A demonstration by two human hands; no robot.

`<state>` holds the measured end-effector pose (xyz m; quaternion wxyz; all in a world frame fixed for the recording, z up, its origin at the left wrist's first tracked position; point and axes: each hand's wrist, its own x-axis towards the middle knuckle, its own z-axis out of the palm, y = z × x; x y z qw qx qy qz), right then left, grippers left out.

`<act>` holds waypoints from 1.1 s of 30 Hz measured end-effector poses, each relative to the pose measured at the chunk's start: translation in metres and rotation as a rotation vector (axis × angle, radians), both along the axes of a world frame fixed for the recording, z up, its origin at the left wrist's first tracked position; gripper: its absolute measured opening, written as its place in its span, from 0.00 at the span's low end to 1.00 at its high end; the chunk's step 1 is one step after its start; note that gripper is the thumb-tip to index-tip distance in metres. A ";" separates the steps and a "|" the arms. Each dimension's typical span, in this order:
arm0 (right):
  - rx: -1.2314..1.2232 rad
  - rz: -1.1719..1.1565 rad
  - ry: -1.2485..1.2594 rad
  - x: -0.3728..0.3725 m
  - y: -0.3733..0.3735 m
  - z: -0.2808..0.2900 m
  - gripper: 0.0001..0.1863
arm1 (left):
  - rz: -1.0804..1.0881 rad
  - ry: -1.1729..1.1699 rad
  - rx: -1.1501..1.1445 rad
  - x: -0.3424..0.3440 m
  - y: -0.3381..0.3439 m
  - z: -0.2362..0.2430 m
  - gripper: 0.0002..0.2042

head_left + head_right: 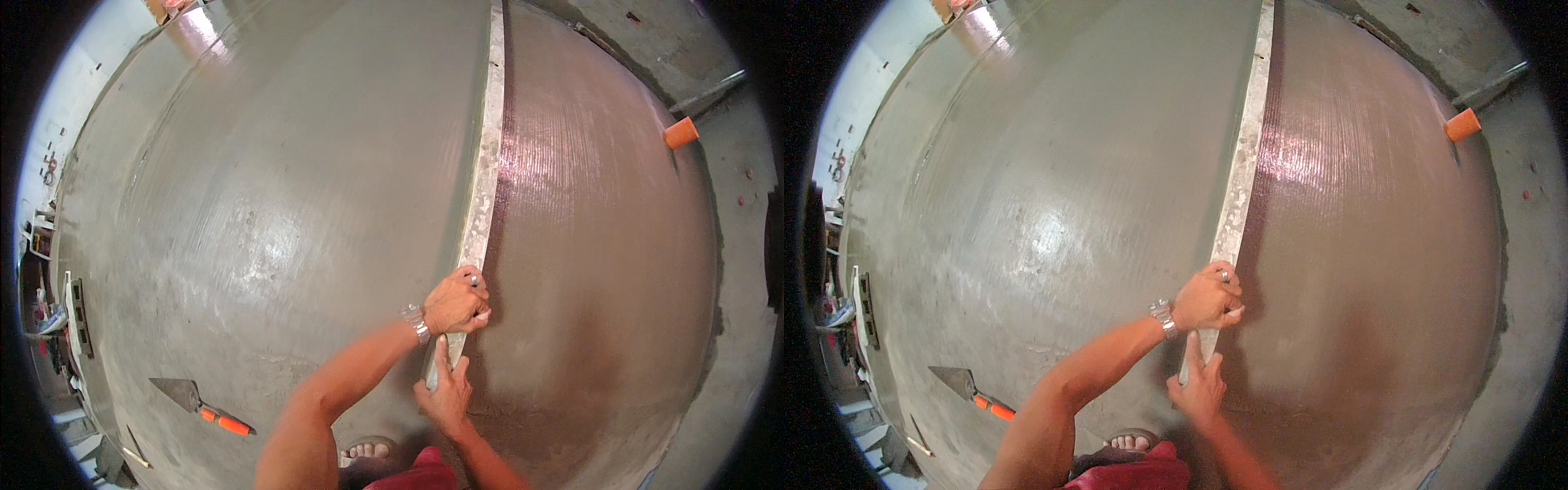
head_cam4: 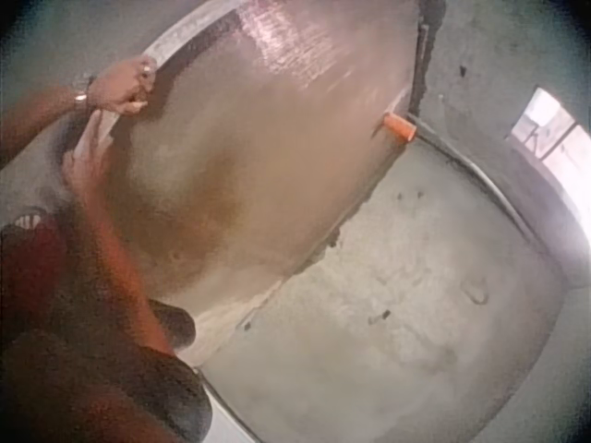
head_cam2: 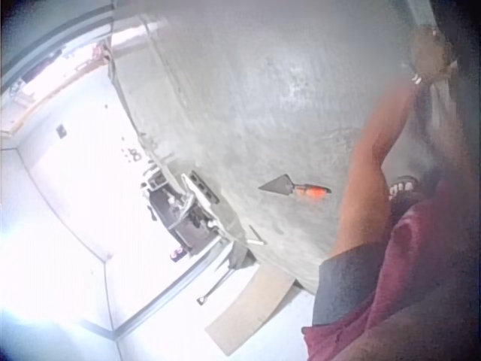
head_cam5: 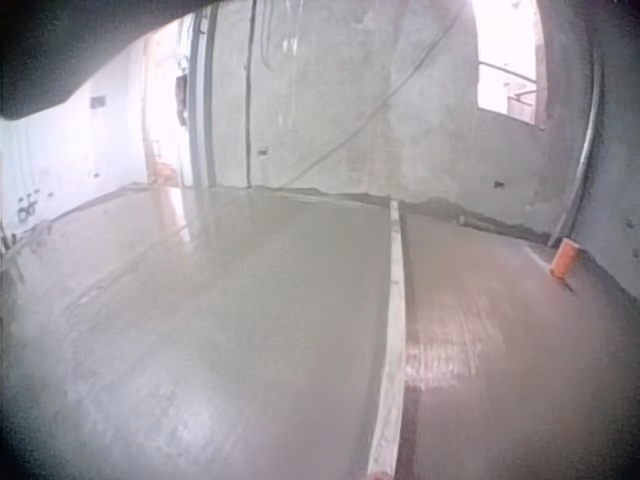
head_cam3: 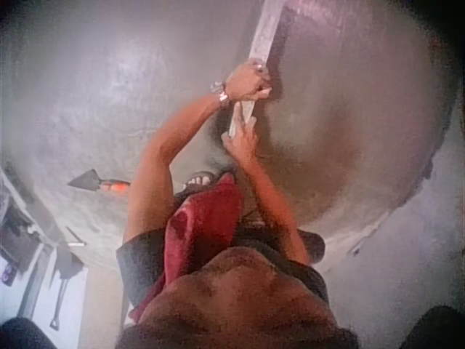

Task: The person uses a trowel to smooth wet concrete on the floor and then uses a long straight edge to level the surface. The person repeatedly drags the straight edge across the floor to create a flat finish.

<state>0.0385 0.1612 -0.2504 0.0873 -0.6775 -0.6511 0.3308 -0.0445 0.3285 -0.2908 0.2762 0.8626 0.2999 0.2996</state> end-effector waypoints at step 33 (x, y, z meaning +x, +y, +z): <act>0.038 0.022 0.019 -0.020 0.010 -0.001 0.54 | 0.048 0.095 0.119 -0.019 0.018 -0.008 0.12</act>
